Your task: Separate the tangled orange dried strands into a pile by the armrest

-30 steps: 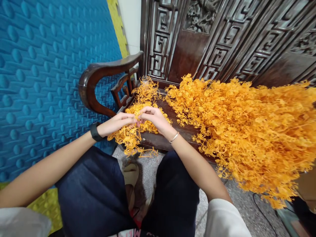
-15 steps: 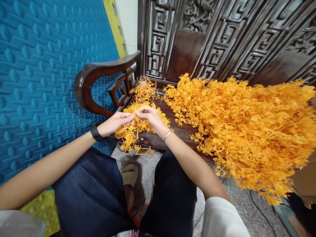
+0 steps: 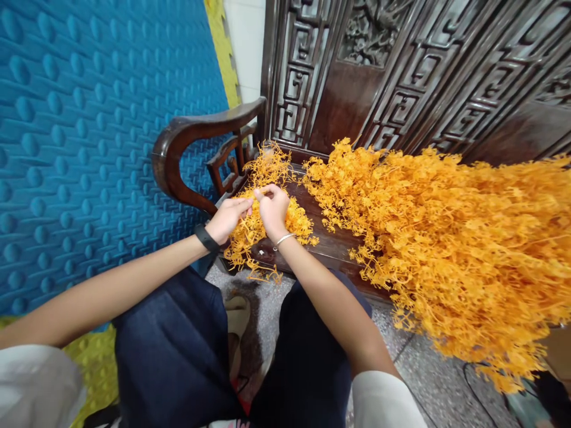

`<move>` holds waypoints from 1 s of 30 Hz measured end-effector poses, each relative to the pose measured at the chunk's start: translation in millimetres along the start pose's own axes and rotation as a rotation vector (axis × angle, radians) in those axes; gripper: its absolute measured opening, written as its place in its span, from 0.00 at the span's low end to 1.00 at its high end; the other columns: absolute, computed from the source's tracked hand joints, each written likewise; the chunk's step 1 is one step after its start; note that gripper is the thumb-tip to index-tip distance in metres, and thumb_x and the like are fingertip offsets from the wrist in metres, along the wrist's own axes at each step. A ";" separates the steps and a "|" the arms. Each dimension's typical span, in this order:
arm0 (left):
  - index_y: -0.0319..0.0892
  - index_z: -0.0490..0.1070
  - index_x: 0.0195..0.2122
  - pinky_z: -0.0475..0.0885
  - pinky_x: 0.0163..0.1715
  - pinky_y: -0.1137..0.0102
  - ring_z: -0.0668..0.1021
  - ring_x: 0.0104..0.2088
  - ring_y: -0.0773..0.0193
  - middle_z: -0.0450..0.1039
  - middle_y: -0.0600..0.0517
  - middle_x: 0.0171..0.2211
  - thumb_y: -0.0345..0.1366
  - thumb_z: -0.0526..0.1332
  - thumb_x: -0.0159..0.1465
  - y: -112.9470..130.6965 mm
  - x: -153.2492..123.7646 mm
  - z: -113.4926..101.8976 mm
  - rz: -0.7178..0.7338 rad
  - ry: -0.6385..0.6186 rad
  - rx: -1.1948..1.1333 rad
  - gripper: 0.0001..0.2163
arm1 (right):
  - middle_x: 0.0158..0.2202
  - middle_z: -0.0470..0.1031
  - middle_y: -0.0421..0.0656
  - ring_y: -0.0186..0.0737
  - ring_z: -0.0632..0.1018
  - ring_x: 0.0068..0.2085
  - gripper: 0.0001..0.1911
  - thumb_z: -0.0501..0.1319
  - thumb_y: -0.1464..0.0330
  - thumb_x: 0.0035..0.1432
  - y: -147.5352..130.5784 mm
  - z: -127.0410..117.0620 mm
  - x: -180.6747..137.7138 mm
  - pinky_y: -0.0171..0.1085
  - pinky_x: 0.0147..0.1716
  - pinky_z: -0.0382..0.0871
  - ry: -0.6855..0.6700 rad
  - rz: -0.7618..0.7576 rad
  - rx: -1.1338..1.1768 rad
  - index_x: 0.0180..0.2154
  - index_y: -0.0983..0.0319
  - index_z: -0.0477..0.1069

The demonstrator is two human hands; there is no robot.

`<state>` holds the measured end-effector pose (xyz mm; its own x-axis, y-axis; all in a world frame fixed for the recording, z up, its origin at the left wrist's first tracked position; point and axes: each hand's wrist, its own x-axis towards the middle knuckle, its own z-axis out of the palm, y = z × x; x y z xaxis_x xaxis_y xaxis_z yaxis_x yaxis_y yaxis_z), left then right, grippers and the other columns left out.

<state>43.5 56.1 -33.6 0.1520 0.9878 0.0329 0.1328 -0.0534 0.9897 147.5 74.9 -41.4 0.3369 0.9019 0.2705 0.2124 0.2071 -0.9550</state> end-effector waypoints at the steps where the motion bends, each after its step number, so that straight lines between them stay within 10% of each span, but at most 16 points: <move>1: 0.39 0.60 0.14 0.50 0.21 0.72 0.56 0.17 0.72 0.51 0.58 0.12 0.31 0.53 0.60 0.4 1.0 0.4 0.007 0.006 -0.003 0.17 | 0.20 0.66 0.37 0.30 0.65 0.23 0.05 0.59 0.71 0.45 0.0 0.2 -0.3 0.34 0.28 0.60 0.008 -0.024 0.001 0.21 0.63 0.65; 9: 0.39 0.59 0.14 0.51 0.21 0.72 0.57 0.17 0.72 0.53 0.58 0.12 0.32 0.52 0.60 2.9 1.6 7.4 0.044 0.011 0.003 0.17 | 0.22 0.67 0.36 0.31 0.67 0.25 0.05 0.59 0.71 0.47 8.7 5.9 13.1 0.33 0.28 0.63 0.069 -0.041 0.000 0.22 0.62 0.64; 16: 0.39 0.63 0.17 0.54 0.22 0.73 0.61 0.18 0.71 0.56 0.58 0.14 0.38 0.52 0.61 1.6 -42.9 18.3 0.062 -0.384 0.164 0.16 | 0.26 0.64 0.36 0.28 0.67 0.25 0.05 0.54 0.71 0.53 25.5 -90.6 81.4 0.30 0.23 0.57 0.497 0.049 0.091 0.25 0.61 0.59; 30: 0.38 0.68 0.17 0.61 0.27 0.73 0.66 0.20 0.70 0.66 0.55 0.17 0.34 0.56 0.58 -7.1 12.6 -8.2 0.045 -0.246 0.160 0.13 | 0.20 0.68 0.33 0.31 0.71 0.22 0.19 0.68 0.67 0.36 43.7 -101.2 59.9 0.32 0.23 0.64 -0.246 0.069 -0.029 0.28 0.60 0.59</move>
<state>36.5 70.2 -39.1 0.3918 0.9198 0.0224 0.2707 -0.1385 0.9526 269.8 99.7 -54.7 0.1189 0.9794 0.1635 0.2244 0.1339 -0.9652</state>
